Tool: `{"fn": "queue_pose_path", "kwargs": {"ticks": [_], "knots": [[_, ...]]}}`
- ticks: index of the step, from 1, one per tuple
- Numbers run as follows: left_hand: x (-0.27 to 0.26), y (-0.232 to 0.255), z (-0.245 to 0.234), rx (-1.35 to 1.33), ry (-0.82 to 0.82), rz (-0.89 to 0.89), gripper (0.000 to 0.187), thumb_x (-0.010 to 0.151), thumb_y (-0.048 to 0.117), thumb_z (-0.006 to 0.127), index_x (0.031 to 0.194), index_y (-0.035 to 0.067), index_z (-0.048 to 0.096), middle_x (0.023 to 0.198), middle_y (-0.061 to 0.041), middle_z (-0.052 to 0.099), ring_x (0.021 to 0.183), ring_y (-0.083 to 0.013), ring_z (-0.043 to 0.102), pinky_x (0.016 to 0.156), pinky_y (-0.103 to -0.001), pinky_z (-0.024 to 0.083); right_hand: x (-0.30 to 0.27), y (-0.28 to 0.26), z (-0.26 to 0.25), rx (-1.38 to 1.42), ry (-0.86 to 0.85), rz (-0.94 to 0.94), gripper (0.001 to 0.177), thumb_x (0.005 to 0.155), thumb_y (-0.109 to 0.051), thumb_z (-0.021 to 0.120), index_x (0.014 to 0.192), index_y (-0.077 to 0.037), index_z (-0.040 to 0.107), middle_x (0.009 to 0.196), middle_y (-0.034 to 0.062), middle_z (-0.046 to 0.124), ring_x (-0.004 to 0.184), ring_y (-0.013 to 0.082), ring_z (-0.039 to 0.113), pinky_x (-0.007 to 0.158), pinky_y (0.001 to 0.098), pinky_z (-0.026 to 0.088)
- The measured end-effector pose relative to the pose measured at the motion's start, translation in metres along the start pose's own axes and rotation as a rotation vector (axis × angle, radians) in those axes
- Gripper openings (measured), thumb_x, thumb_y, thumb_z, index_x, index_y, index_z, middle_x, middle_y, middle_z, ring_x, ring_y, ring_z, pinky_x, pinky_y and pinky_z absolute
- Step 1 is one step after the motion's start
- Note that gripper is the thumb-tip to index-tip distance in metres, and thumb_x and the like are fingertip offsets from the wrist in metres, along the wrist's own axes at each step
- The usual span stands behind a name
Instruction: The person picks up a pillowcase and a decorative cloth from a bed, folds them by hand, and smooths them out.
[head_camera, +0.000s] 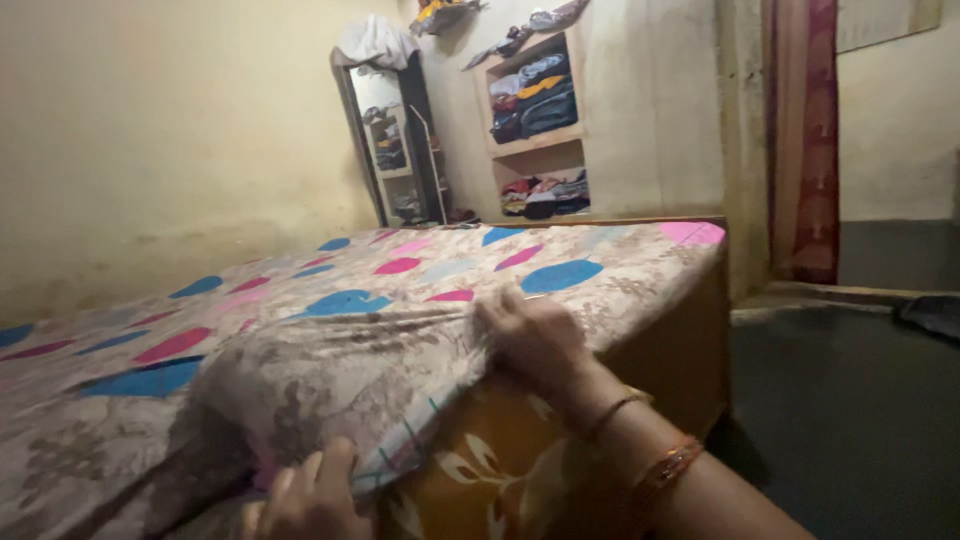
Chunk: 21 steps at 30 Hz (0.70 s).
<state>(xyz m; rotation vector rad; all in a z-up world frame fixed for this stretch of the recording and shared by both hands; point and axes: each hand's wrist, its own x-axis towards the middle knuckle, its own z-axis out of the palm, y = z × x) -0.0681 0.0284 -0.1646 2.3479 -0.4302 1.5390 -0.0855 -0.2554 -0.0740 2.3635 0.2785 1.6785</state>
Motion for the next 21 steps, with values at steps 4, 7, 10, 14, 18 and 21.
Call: {"fn": "queue_pose_path", "kwargs": {"ticks": [4,7,10,14,18,21], "knots": [[-0.018,-0.033,0.028,-0.104,0.333,0.375,0.052,0.065,0.048,0.070,0.104,0.013,0.071,0.082,-0.003,0.063,0.063,-0.0250,0.057,0.052,-0.050,0.038,-0.028,0.024,0.025,0.173,-0.184,0.397,0.014,0.098,-0.028,0.063,0.110,-0.027,0.071,0.097,0.0072,0.069,0.080,0.0316,0.072,0.070,0.0468,0.057],[-0.033,-0.032,0.047,-0.098,0.219,0.251,0.052,0.065,0.045,0.071,0.106,0.014,0.070,0.084,-0.004,0.065,0.066,-0.0273,0.059,0.054,-0.049,0.041,-0.039,0.032,0.047,0.327,-0.108,0.461,0.027,0.085,-0.016,0.068,0.111,-0.021,0.073,0.100,0.0132,0.071,0.091,0.0355,0.071,0.076,0.0445,0.056],[-0.037,-0.021,0.054,-0.145,0.170,0.213,0.052,0.066,0.043,0.072,0.109,0.014,0.068,0.087,-0.006,0.066,0.069,-0.0297,0.061,0.057,-0.049,0.043,-0.052,0.039,0.062,0.593,-0.195,0.618,0.039,0.080,-0.005,0.064,0.117,-0.015,0.069,0.101,0.0145,0.074,0.092,0.0310,0.075,0.078,0.0406,0.058],[-0.035,-0.018,0.040,-0.194,0.146,0.207,0.053,0.066,0.039,0.073,0.113,0.015,0.066,0.090,-0.007,0.068,0.073,-0.0328,0.063,0.060,-0.048,0.047,-0.061,0.060,0.089,0.522,-0.310,0.610,0.045,0.077,-0.004,0.073,0.121,-0.010,0.067,0.104,0.0185,0.074,0.096,0.0281,0.070,0.082,0.0390,0.056],[-0.004,-0.020,0.013,-0.276,0.160,0.253,0.055,0.066,0.035,0.075,0.117,0.016,0.064,0.093,-0.009,0.070,0.076,-0.0359,0.065,0.063,-0.048,0.050,-0.062,0.097,0.120,0.876,-0.561,0.759,0.023,0.094,-0.011,0.066,0.114,-0.005,0.075,0.104,0.0135,0.081,0.095,0.0186,0.073,0.087,0.0350,0.057],[0.033,-0.024,-0.020,-0.378,0.180,0.247,0.057,0.066,0.032,0.076,0.119,0.016,0.063,0.095,-0.011,0.072,0.079,-0.0382,0.066,0.065,-0.048,0.052,-0.068,0.115,0.122,1.095,-0.606,0.715,0.025,0.095,-0.014,0.064,0.117,-0.006,0.073,0.108,0.0120,0.079,0.099,0.0189,0.071,0.090,0.0363,0.056]]}}
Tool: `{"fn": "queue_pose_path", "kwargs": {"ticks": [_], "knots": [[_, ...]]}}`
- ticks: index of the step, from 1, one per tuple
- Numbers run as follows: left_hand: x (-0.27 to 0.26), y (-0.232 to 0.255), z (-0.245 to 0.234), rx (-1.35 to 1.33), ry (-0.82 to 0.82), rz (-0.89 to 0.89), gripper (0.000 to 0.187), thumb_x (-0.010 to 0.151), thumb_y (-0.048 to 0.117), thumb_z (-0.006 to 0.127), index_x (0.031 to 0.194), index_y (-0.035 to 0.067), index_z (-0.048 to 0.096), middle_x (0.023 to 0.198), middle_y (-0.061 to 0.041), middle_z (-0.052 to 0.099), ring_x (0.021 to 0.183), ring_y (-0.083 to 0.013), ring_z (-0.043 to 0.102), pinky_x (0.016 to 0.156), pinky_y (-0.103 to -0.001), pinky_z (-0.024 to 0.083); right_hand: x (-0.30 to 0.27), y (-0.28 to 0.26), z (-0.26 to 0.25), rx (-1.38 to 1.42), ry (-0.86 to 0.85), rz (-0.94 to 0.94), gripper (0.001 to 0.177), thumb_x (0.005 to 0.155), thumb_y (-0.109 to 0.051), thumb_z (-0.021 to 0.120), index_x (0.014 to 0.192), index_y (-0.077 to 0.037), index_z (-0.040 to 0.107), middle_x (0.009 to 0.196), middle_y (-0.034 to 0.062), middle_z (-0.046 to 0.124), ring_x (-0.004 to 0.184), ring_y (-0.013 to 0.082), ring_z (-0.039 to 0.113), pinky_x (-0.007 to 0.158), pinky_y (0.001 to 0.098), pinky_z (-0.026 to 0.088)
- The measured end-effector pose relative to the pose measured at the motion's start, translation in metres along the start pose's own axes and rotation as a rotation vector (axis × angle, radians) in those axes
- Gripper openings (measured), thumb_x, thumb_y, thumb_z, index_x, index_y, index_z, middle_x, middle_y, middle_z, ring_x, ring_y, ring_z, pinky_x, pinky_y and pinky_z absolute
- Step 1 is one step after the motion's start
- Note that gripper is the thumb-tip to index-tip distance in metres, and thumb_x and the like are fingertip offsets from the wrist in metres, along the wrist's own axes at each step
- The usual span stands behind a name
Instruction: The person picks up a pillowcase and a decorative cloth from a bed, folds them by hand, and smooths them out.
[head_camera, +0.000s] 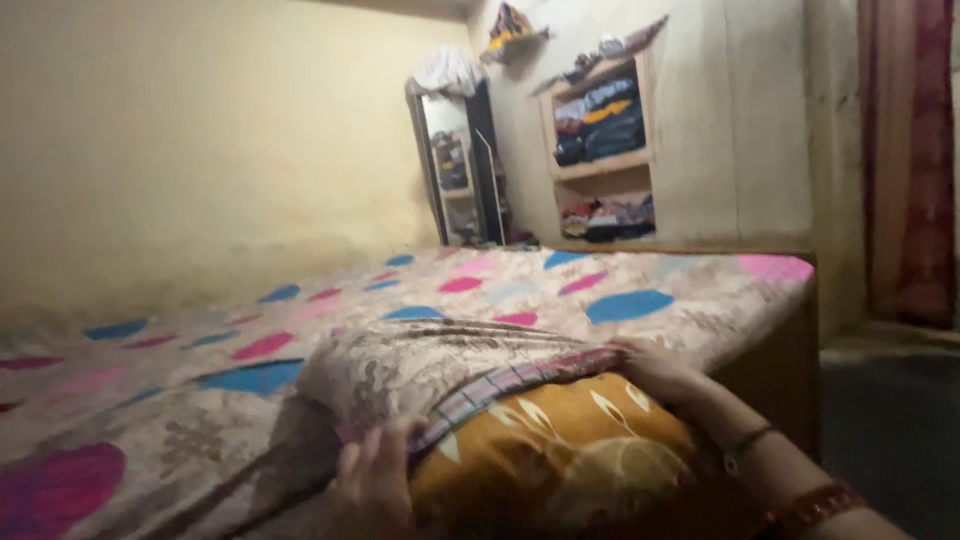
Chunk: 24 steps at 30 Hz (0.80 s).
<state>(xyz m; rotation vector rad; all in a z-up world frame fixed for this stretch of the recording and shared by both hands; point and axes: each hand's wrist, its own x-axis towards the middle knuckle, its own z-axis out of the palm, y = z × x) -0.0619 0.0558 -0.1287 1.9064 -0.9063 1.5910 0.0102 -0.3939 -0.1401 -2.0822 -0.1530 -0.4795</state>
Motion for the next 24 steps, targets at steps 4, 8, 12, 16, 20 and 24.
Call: {"fn": "queue_pose_path", "kwargs": {"ticks": [4,8,12,16,20,24], "knots": [[0.076,-0.006,-0.033,-0.114,-0.026,-0.248,0.053,0.069,0.023,0.077,0.119,0.014,0.061,0.096,-0.015,0.074,0.086,-0.0426,0.069,0.069,-0.048,0.055,0.018,-0.027,0.001,0.064,0.005,0.003,0.029,0.096,-0.019,0.061,0.121,-0.008,0.069,0.113,0.0100,0.076,0.104,0.0193,0.068,0.093,0.0381,0.053],[0.146,-0.011,-0.053,-0.210,-0.043,-0.504,0.034,0.081,0.023,0.072,0.112,0.012,0.062,0.095,-0.014,0.077,0.092,-0.0358,0.076,0.075,-0.045,0.058,0.032,-0.079,0.010,0.143,0.004,-0.067,0.032,0.096,-0.023,0.058,0.124,-0.010,0.066,0.118,0.0080,0.073,0.109,0.0196,0.065,0.095,0.0400,0.051],[0.200,-0.017,-0.079,-0.169,-0.064,-0.526,0.040,0.075,0.032,0.079,0.105,0.011,0.063,0.094,-0.015,0.078,0.091,-0.0338,0.077,0.078,-0.045,0.057,0.041,-0.146,0.007,0.273,0.004,-0.189,0.035,0.097,-0.027,0.055,0.128,-0.012,0.063,0.124,0.0059,0.070,0.115,0.0200,0.062,0.098,0.0418,0.049],[0.234,-0.009,-0.100,0.114,-0.157,-0.687,0.046,0.084,0.053,0.067,0.108,0.015,0.062,0.101,-0.017,0.076,0.101,-0.0408,0.070,0.083,-0.054,0.053,0.035,-0.215,-0.006,0.496,-0.017,-0.310,0.039,0.098,-0.031,0.052,0.132,-0.014,0.059,0.129,0.0039,0.067,0.120,0.0204,0.059,0.101,0.0436,0.047],[0.246,-0.012,-0.108,0.182,-0.156,-0.702,0.053,0.087,0.064,0.060,0.109,0.015,0.061,0.102,-0.020,0.074,0.103,-0.0440,0.068,0.085,-0.056,0.052,0.001,-0.271,-0.006,1.206,-0.075,-0.213,0.042,0.099,-0.039,0.051,0.133,-0.015,0.058,0.133,0.0054,0.064,0.123,0.0245,0.057,0.101,0.0506,0.046],[0.235,-0.017,-0.091,0.199,-0.109,-0.674,0.036,0.093,0.047,0.053,0.113,0.017,0.059,0.103,-0.020,0.075,0.100,-0.0445,0.070,0.083,-0.058,0.053,-0.041,-0.290,0.007,1.127,0.287,0.178,0.051,0.091,-0.060,0.049,0.132,-0.030,0.059,0.134,-0.0017,0.060,0.116,0.0226,0.055,0.090,0.0614,0.042]]}}
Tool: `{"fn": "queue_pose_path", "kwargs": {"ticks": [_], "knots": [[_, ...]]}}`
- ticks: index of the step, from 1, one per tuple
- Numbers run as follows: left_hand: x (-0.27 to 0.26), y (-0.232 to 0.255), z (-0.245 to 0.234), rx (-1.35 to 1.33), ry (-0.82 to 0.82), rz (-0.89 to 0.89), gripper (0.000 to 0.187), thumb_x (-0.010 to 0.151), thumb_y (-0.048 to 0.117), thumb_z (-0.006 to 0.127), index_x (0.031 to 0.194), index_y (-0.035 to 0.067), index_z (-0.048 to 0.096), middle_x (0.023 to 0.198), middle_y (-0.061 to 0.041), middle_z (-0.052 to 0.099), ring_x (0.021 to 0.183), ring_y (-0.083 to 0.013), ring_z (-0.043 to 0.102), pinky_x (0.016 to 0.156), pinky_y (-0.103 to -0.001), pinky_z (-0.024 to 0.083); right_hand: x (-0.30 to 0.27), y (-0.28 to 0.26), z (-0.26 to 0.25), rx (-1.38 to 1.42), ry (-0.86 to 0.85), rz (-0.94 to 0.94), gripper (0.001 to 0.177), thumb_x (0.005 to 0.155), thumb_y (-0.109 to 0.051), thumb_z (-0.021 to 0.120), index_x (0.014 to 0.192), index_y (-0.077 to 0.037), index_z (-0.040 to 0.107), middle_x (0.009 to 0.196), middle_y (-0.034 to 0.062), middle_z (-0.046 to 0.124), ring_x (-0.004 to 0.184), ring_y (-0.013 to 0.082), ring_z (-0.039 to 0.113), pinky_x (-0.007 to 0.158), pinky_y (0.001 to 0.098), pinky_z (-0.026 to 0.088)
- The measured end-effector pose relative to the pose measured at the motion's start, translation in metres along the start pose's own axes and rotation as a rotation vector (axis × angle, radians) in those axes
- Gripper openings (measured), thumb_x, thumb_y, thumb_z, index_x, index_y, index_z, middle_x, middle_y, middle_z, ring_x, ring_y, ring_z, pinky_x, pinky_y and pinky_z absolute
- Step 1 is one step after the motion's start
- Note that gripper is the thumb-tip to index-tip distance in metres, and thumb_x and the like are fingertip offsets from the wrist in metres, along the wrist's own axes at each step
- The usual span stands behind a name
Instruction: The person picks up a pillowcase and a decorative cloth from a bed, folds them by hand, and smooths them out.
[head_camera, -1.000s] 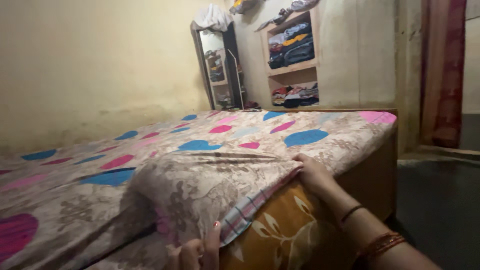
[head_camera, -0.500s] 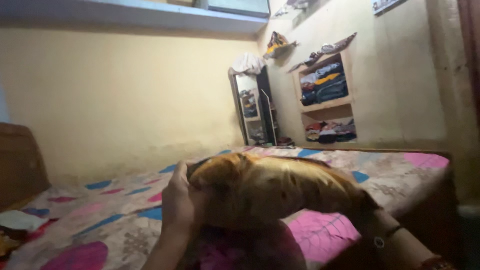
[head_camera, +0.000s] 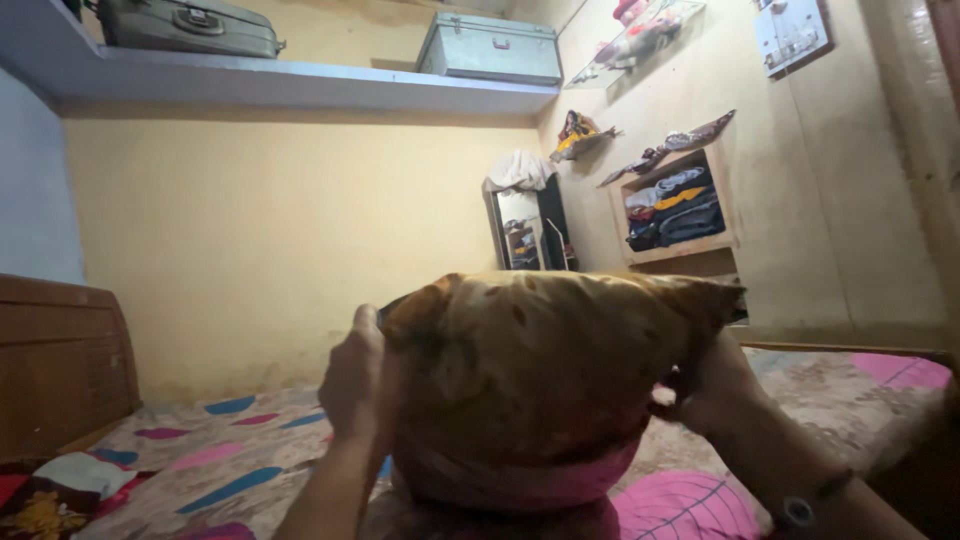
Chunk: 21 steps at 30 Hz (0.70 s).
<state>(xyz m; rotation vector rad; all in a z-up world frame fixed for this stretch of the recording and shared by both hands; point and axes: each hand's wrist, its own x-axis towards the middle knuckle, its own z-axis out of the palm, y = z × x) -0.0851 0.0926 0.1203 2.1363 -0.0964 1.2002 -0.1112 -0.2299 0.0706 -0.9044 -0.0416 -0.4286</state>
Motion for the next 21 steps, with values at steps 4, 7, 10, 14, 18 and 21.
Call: {"fn": "queue_pose_path", "kwargs": {"ticks": [4,7,10,14,18,21], "knots": [[0.010,-0.005,0.019,0.006,0.006,-0.068,0.030,0.092,0.040,0.053,0.109,0.016,0.060,0.106,-0.018,0.074,0.102,-0.0447,0.069,0.084,-0.058,0.053,-0.032,0.002,0.011,0.007,0.110,0.097,0.062,0.091,-0.068,0.050,0.134,-0.024,0.057,0.126,0.0050,0.053,0.100,0.0281,0.051,0.088,0.0652,0.043],[0.022,-0.014,0.028,-0.013,-0.008,-0.148,0.029,0.100,0.036,0.047,0.111,0.018,0.067,0.112,-0.016,0.073,0.105,-0.0442,0.068,0.086,-0.059,0.053,-0.054,0.020,0.030,0.187,-0.150,0.014,0.071,0.088,-0.071,0.049,0.135,-0.018,0.056,0.126,0.0084,0.055,0.103,0.0293,0.055,0.093,0.0582,0.046],[0.031,-0.028,0.020,0.041,-0.053,-0.045,0.033,0.097,0.039,0.055,0.118,0.021,0.073,0.114,-0.016,0.075,0.109,-0.0414,0.069,0.090,-0.055,0.054,-0.068,0.035,0.038,0.435,-0.550,-0.172,0.080,0.086,-0.073,0.049,0.138,-0.013,0.054,0.133,0.0102,0.060,0.116,0.0297,0.062,0.099,0.0540,0.050],[0.025,-0.027,-0.005,0.018,-0.245,0.082,0.044,0.081,0.040,0.075,0.118,0.017,0.072,0.108,-0.012,0.076,0.104,-0.0324,0.070,0.090,-0.046,0.054,-0.067,0.053,0.041,0.521,-0.577,-0.223,0.082,0.084,-0.072,0.047,0.140,-0.012,0.054,0.135,0.0097,0.065,0.123,0.0304,0.062,0.098,0.0560,0.051],[-0.003,-0.009,-0.025,-0.551,-0.477,-0.027,0.031,0.083,0.016,0.073,0.112,0.005,0.071,0.100,-0.011,0.076,0.091,-0.0224,0.073,0.076,-0.037,0.059,-0.057,0.051,0.046,0.403,-0.621,-0.498,0.064,0.102,-0.051,0.054,0.149,-0.008,0.048,0.143,0.0094,0.058,0.132,0.0253,0.056,0.114,0.0460,0.044],[-0.012,0.003,-0.029,-0.607,-0.491,0.018,0.029,0.083,0.011,0.071,0.110,0.001,0.070,0.096,-0.013,0.075,0.084,-0.0210,0.071,0.069,-0.036,0.058,-0.056,0.032,0.053,0.391,-0.516,-0.684,0.059,0.103,-0.043,0.056,0.150,-0.010,0.043,0.148,0.0040,0.052,0.134,0.0193,0.051,0.116,0.0395,0.040]]}}
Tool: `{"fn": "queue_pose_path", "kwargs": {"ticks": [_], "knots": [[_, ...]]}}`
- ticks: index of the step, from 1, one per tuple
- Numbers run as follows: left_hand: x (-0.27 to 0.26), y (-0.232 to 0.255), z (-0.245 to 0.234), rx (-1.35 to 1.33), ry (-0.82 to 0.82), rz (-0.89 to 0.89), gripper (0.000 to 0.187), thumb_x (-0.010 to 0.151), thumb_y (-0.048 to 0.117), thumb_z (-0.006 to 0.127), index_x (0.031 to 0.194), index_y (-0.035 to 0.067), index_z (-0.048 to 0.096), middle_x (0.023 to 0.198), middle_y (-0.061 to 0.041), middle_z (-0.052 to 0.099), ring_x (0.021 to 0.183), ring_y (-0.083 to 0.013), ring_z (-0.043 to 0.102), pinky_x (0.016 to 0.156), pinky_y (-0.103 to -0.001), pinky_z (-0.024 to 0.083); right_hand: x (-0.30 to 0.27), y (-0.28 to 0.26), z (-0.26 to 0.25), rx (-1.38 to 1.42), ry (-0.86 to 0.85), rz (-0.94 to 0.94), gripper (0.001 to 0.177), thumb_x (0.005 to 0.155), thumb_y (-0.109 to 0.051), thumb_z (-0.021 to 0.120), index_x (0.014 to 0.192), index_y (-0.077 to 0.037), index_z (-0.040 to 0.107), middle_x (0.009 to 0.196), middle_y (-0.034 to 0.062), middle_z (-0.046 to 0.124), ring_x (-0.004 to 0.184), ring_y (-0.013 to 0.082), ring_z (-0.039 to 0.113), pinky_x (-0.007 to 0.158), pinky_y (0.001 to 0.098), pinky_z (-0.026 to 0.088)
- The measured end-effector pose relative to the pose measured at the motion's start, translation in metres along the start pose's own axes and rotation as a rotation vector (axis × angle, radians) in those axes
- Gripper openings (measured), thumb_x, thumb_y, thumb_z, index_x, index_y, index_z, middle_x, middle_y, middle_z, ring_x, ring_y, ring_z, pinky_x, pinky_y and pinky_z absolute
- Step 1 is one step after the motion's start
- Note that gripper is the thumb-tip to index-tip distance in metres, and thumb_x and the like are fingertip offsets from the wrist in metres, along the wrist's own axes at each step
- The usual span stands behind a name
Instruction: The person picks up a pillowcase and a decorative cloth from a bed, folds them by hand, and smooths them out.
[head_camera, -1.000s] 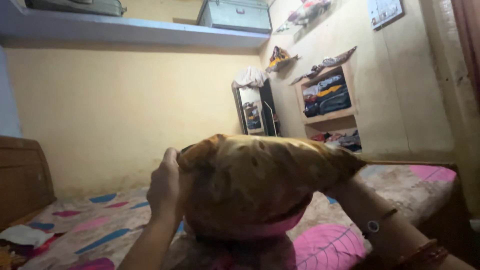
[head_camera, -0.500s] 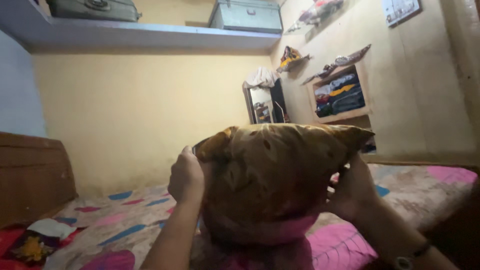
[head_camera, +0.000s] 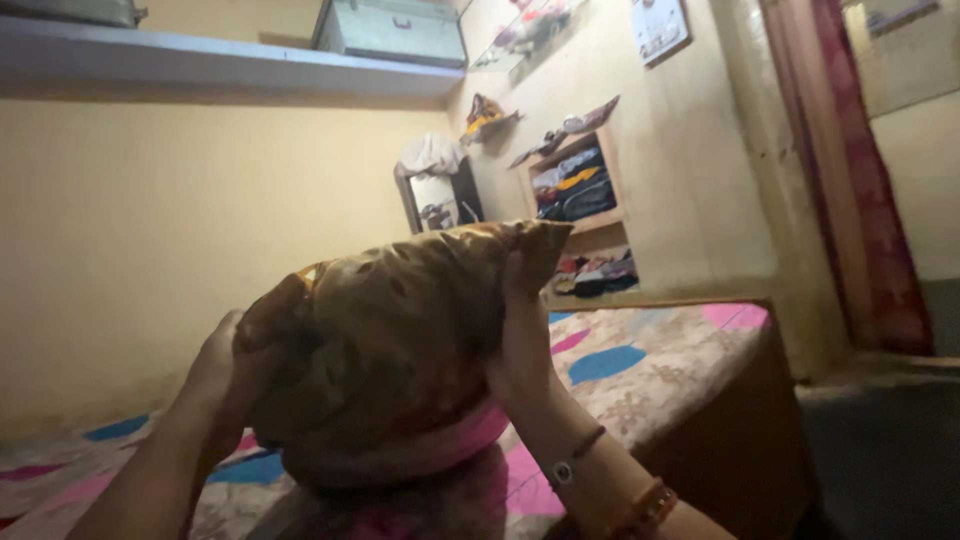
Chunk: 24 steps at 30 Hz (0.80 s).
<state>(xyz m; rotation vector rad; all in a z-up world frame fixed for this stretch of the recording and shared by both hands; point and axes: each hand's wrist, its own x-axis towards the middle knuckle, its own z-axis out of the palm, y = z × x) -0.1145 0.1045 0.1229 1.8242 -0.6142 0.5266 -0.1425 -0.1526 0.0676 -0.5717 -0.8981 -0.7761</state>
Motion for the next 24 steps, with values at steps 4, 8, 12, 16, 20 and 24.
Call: {"fn": "queue_pose_path", "kwargs": {"ticks": [4,8,12,16,20,24], "knots": [[0.004,0.005,0.008,-0.195,-0.015,0.170,0.032,0.082,0.008,0.062,0.109,-0.004,0.074,0.088,-0.016,0.072,0.072,-0.0223,0.066,0.059,-0.038,0.053,0.052,-0.025,0.028,-0.145,-0.021,-0.300,0.056,0.102,-0.034,0.059,0.151,-0.016,0.042,0.151,-0.0024,0.049,0.134,0.0099,0.048,0.114,0.0301,0.040],[0.010,0.006,0.041,-0.537,0.242,0.023,0.032,0.089,0.019,0.064,0.115,-0.001,0.063,0.096,-0.014,0.071,0.078,-0.0242,0.071,0.060,-0.042,0.059,0.115,-0.052,0.067,-0.357,-0.188,-0.368,0.043,0.107,-0.027,0.059,0.141,-0.002,0.056,0.134,0.0059,0.062,0.120,0.0135,0.059,0.105,0.0311,0.051],[-0.015,0.013,0.082,-0.838,0.182,-0.178,0.043,0.091,0.035,0.062,0.124,0.007,0.064,0.106,-0.011,0.073,0.088,-0.0271,0.074,0.062,-0.049,0.060,0.154,-0.048,0.112,-0.627,-0.268,-0.265,0.039,0.098,-0.027,0.065,0.128,-0.002,0.062,0.117,0.0073,0.069,0.104,0.0140,0.064,0.090,0.0309,0.054],[-0.043,0.014,0.110,-1.225,0.074,-0.339,0.048,0.092,0.045,0.058,0.131,0.017,0.060,0.110,-0.007,0.072,0.094,-0.0294,0.073,0.067,-0.052,0.061,0.171,-0.007,0.144,-1.042,-0.256,-0.150,0.041,0.091,-0.034,0.071,0.113,0.000,0.067,0.104,0.0105,0.072,0.091,0.0144,0.065,0.078,0.0315,0.056],[-0.061,-0.015,0.094,-1.214,0.040,-0.350,0.045,0.093,0.043,0.057,0.128,0.016,0.062,0.111,-0.009,0.072,0.097,-0.0308,0.072,0.071,-0.052,0.060,0.158,0.049,0.110,-1.050,-0.371,-0.135,0.050,0.090,-0.037,0.075,0.121,0.000,0.066,0.109,0.0103,0.073,0.097,0.0147,0.065,0.085,0.0306,0.054],[-0.071,-0.056,0.068,-1.100,0.032,-0.372,0.043,0.093,0.042,0.056,0.126,0.015,0.064,0.113,-0.011,0.072,0.100,-0.0321,0.072,0.075,-0.051,0.060,0.128,0.136,0.060,-1.055,-0.250,0.011,0.049,0.087,-0.039,0.074,0.117,-0.001,0.072,0.104,0.0113,0.076,0.092,0.0162,0.068,0.080,0.0322,0.056]]}}
